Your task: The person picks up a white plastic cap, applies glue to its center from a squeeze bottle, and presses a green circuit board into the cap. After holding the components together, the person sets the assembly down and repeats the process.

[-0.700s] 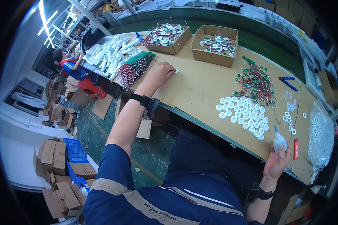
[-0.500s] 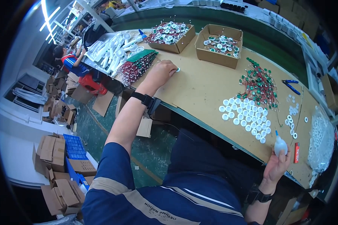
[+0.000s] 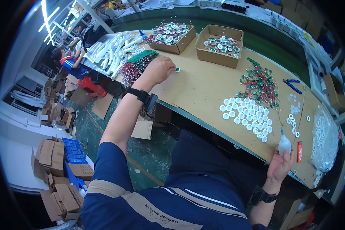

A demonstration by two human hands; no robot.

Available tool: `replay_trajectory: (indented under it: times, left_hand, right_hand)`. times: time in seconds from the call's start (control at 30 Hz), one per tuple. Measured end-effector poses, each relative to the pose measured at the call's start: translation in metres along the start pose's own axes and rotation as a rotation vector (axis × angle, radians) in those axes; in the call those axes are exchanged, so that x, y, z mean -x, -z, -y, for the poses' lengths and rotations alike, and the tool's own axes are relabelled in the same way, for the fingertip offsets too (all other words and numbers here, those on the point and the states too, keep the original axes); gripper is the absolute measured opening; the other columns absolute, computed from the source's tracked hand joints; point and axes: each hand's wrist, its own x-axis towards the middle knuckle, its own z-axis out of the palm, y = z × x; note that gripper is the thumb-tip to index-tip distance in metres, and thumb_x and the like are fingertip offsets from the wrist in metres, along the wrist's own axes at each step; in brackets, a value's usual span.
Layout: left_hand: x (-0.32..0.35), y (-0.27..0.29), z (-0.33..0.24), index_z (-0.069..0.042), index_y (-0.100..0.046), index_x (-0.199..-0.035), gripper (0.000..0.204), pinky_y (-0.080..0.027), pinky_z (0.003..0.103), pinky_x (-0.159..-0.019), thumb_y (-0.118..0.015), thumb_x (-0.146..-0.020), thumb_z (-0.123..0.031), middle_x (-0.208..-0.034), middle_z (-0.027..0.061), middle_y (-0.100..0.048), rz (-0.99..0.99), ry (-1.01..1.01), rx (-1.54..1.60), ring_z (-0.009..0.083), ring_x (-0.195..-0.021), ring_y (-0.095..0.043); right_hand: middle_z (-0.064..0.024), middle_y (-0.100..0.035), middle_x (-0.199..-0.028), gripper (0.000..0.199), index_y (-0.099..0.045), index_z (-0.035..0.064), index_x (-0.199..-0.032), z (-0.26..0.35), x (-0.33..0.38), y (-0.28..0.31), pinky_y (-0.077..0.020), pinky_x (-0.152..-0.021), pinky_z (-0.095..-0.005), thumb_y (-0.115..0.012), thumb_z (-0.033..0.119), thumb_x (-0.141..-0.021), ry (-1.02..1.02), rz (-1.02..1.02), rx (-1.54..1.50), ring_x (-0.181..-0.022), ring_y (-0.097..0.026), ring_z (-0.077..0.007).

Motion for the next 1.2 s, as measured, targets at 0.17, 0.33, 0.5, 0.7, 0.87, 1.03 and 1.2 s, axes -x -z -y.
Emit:
replay_trajectory:
  times: [0.17,0.33,0.5,0.7,0.87,1.03,1.2]
  left_hand:
    - [0.012,0.005,-0.019,-0.002,-0.081,-0.107,0.012,-0.059,0.048,-0.097,-0.079,-0.097,-0.007,-0.111,0.0166,-0.077,-0.188,-0.033,0.081,0.0401,-0.106,-0.072]
    - [0.021,0.007,-0.099,0.000,-0.078,-0.104,0.010,-0.059,0.044,-0.094,-0.079,-0.094,0.003,-0.107,0.0154,-0.075,-0.206,-0.123,0.208,0.0373,-0.105,-0.073]
    - [0.018,-0.008,-0.180,-0.001,-0.079,-0.103,0.015,-0.060,0.046,-0.093,-0.083,-0.089,0.005,-0.104,0.0133,-0.076,-0.197,-0.194,0.410,0.0372,-0.104,-0.073]
    - [0.010,-0.030,-0.238,-0.001,-0.079,-0.102,0.018,-0.062,0.045,-0.089,-0.085,-0.086,0.007,-0.104,0.0130,-0.077,-0.291,-0.286,0.572,0.0357,-0.102,-0.075]
    - [0.020,-0.054,-0.246,-0.001,-0.080,-0.105,0.017,-0.061,0.045,-0.091,-0.083,-0.090,0.006,-0.106,0.0144,-0.078,-0.333,-0.271,0.615,0.0356,-0.103,-0.074]
    - [0.019,-0.057,-0.247,-0.001,-0.080,-0.106,0.015,-0.061,0.044,-0.091,-0.082,-0.092,0.006,-0.106,0.0141,-0.079,-0.338,-0.233,0.615,0.0350,-0.103,-0.074]
    - [0.018,-0.058,-0.247,0.000,-0.080,-0.106,0.014,-0.061,0.043,-0.090,-0.082,-0.093,0.006,-0.105,0.0141,-0.079,-0.343,-0.208,0.611,0.0349,-0.102,-0.074]
  right_hand:
    - [-0.0163,-0.066,-0.148,0.051,-0.056,-0.0022,-0.153,0.003,0.007,0.005,-0.0475,-0.125,-0.0453,-0.074,0.013,-0.108,0.006,-0.007,-0.012,-0.141,-0.064,-0.0284]
    - [-0.0146,-0.068,-0.150,0.048,-0.062,-0.0018,-0.153,0.001,0.004,-0.016,-0.0472,-0.126,-0.0455,-0.076,0.005,-0.107,-0.037,0.036,-0.042,-0.142,-0.065,-0.0266]
    - [-0.0109,-0.070,-0.149,0.054,-0.062,-0.0010,-0.156,0.019,0.008,-0.009,-0.0470,-0.126,-0.0427,-0.081,0.007,-0.105,0.081,-0.008,0.041,-0.139,-0.066,-0.0225]
    - [-0.0082,-0.073,-0.146,0.060,-0.061,-0.0009,-0.159,0.034,0.009,-0.002,-0.0468,-0.125,-0.0392,-0.084,0.008,-0.105,0.122,-0.105,0.121,-0.136,-0.068,-0.0195]
    - [-0.0085,-0.073,-0.146,0.058,-0.062,-0.0015,-0.157,0.029,0.014,0.003,-0.0476,-0.125,-0.0383,-0.084,0.007,-0.104,0.101,-0.112,0.104,-0.135,-0.068,-0.0188]
    - [-0.0093,-0.078,-0.132,0.047,-0.067,-0.0037,-0.149,0.029,0.014,0.000,-0.0564,-0.111,-0.0316,-0.082,0.003,-0.105,0.135,-0.130,0.088,-0.120,-0.073,-0.0155]
    - [-0.0094,-0.078,-0.132,0.047,-0.067,-0.0037,-0.149,0.029,0.011,-0.001,-0.0560,-0.112,-0.0316,-0.083,0.004,-0.105,0.127,-0.135,0.080,-0.121,-0.073,-0.0155]
